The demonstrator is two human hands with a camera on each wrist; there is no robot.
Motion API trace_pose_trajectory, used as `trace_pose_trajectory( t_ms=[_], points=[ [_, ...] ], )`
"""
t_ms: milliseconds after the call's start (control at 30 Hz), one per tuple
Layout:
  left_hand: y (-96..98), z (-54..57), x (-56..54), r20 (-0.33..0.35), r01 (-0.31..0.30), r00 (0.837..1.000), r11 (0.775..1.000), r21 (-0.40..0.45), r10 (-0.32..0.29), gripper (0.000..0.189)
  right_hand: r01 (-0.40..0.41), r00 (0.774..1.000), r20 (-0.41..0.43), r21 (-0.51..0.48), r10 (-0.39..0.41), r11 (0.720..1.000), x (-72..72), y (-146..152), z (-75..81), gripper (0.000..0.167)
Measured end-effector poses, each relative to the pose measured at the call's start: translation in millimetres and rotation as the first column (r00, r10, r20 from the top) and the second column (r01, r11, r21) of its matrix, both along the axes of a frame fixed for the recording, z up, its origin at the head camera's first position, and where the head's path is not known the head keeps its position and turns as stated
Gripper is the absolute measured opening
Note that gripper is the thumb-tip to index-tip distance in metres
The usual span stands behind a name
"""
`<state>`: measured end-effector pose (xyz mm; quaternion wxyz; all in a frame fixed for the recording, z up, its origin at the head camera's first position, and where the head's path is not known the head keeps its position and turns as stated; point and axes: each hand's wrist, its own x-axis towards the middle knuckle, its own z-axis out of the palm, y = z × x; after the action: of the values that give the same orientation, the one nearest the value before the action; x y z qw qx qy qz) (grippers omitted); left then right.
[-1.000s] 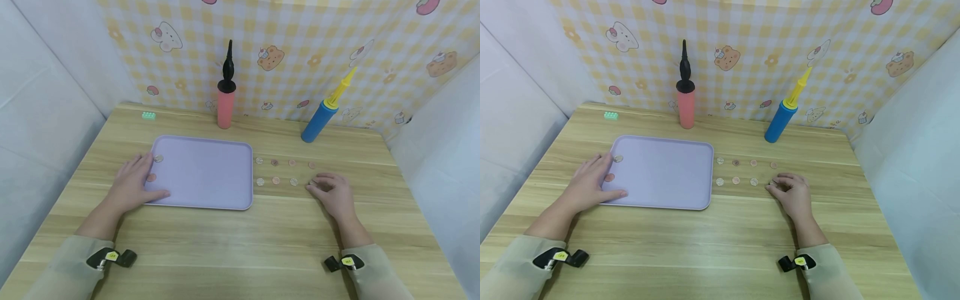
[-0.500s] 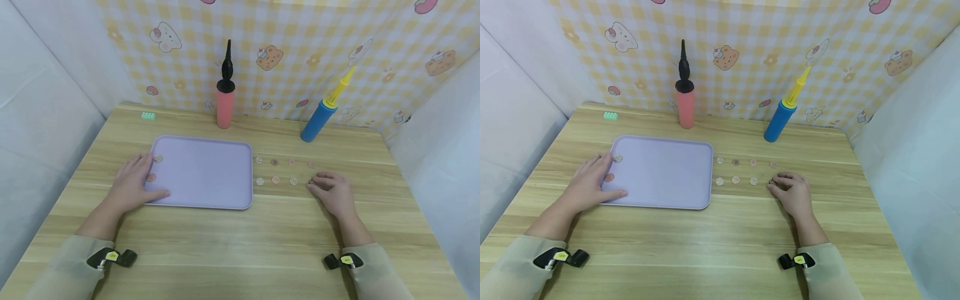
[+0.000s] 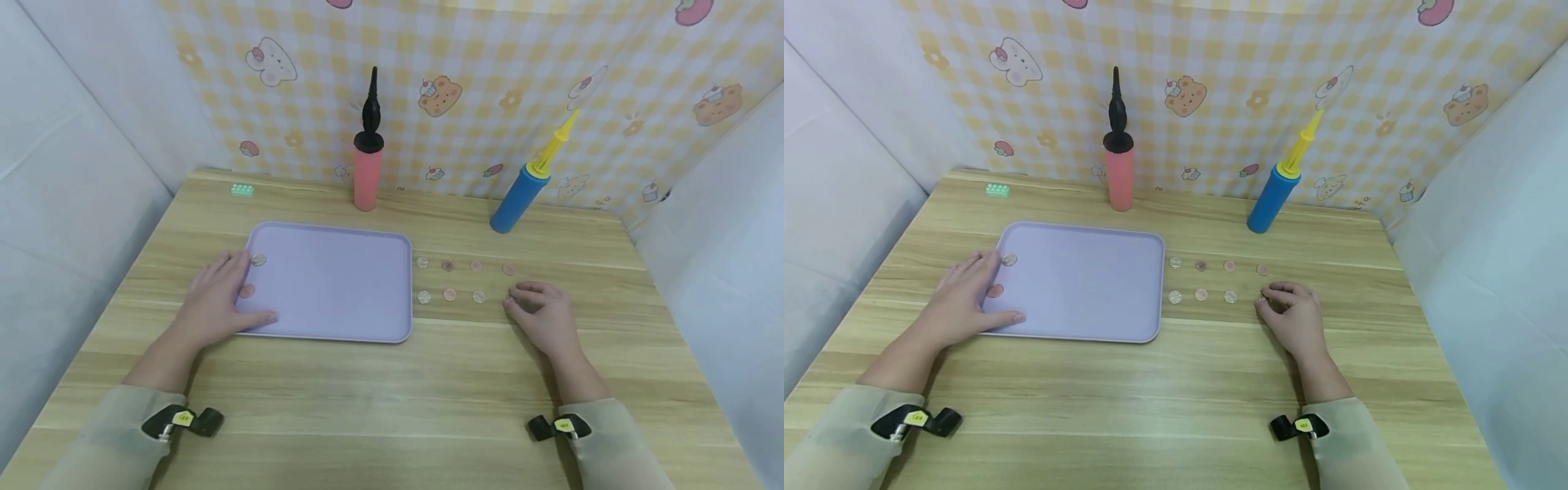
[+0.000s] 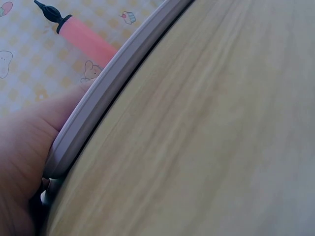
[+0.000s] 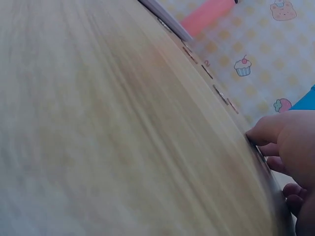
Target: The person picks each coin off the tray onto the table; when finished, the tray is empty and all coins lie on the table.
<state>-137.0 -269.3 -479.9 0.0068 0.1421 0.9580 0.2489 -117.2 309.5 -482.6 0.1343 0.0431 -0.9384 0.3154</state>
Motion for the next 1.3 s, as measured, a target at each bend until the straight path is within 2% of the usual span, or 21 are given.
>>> trace_pose_trajectory(
  t_ms=[167, 300, 467, 600, 800, 1033, 1100, 1167, 1300],
  points=[
    [-1.7, -3.3, -3.2, -0.010, 0.006, 1.000, 1.000, 0.008, -0.006, 0.136, 0.014, 0.998, -0.067, 0.018, -0.013, 1.000, -0.8, -2, -3.5, 0.022],
    [-2.9, -7.6, -3.8, -0.030, 0.004, 1.000, 1.000, 0.018, -0.003, 0.140, 0.024, 0.984, -0.180, 0.061, -0.013, 0.998, -4.5, -8, -10.1, 0.027],
    [-2.9, -7.8, -3.2, -0.030, -0.029, 0.999, 0.999, 0.025, 0.030, 0.147, -0.035, 0.937, -0.338, 0.145, 0.083, 0.989, -13.1, -32, -11.5, 0.036],
    [-2.6, -6.6, -3.2, -0.031, -0.046, 0.998, 0.999, 0.018, 0.046, 0.149, -0.124, 0.898, -0.401, 0.170, 0.184, 0.978, -20.5, -63, -9.0, 0.034],
    [0.4, -6.5, -5.7, -0.040, -0.038, 0.998, 0.999, 0.003, 0.038, 0.149, -0.208, 0.871, -0.406, 0.208, 0.277, 0.956, -25.1, -104, -5.4, 0.031],
    [1.5, -5.6, -3.7, -0.036, -0.041, 0.998, 0.999, 0.007, 0.042, 0.147, -0.264, 0.872, -0.349, 0.255, 0.343, 0.930, -31.5, -143, -2.9, 0.030],
    [1.5, -5.1, -3.8, -0.028, -0.045, 0.999, 0.999, 0.008, 0.046, 0.148, -0.267, 0.865, -0.346, 0.294, 0.363, 0.918, -32.5, -153, -1.4, 0.030],
    [1.4, -4.8, -4.2, -0.022, -0.049, 0.999, 0.999, 0.008, 0.049, 0.149, -0.260, 0.854, -0.351, 0.353, 0.385, 0.899, -32.6, -164, 1.6, 0.029],
    [1.4, -4.6, -4.8, -0.011, -0.054, 0.998, 0.999, 0.008, 0.054, 0.151, -0.243, 0.807, -0.395, 0.454, 0.439, 0.857, -34.1, -189, 3.1, 0.025]
  ],
)
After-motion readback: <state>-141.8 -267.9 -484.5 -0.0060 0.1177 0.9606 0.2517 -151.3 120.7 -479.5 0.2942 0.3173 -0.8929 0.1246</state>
